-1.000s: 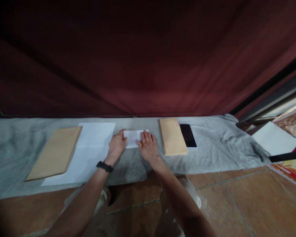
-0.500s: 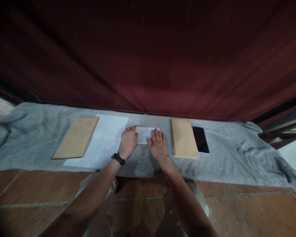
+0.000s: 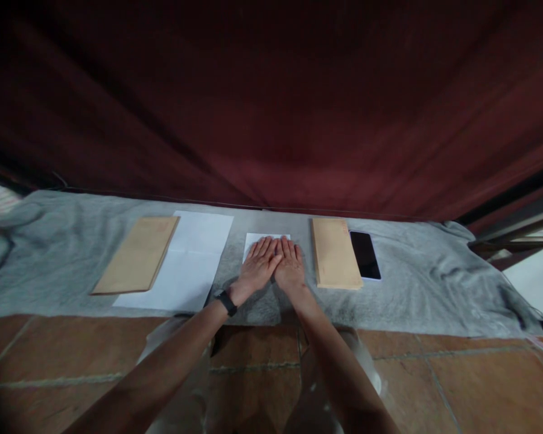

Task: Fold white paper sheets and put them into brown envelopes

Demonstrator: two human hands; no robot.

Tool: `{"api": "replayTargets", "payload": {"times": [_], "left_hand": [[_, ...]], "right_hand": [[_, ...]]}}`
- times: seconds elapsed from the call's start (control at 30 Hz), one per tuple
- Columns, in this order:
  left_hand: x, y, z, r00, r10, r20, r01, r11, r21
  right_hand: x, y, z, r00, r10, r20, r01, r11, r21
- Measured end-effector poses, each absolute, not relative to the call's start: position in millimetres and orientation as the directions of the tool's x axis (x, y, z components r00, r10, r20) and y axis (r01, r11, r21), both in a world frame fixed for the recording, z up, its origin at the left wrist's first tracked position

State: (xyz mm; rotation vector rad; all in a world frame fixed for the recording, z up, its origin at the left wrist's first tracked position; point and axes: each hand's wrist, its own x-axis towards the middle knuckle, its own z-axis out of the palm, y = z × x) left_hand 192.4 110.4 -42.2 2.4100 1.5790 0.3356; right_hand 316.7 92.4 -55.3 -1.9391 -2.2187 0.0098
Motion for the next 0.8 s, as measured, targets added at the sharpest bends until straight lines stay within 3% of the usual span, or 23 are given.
{"api": "replayTargets", "payload": {"times": [0.37,0.7,0.8], "left_hand": [[178.8,115.8,-44.2,0.292,0.956,0.028,0.933,-0.291,0.214],[178.2,116.8,-40.0,0.280,0.960,0.000,0.940,-0.275,0.201],[177.7,116.4,-40.8,0.287,0.958,0.014,0.939,-0.284,0.193]], "right_hand": [[313.3,90.4,-55.3,0.015,0.986,0.167,0.976,0.022,-0.217],[334.0,85.8,-57.5,0.142,0.968,0.207,0.970,-0.094,-0.224],[334.3,87.6,-51.7,0.089,0.971,0.223,0.974,-0.038,-0.224]]}}
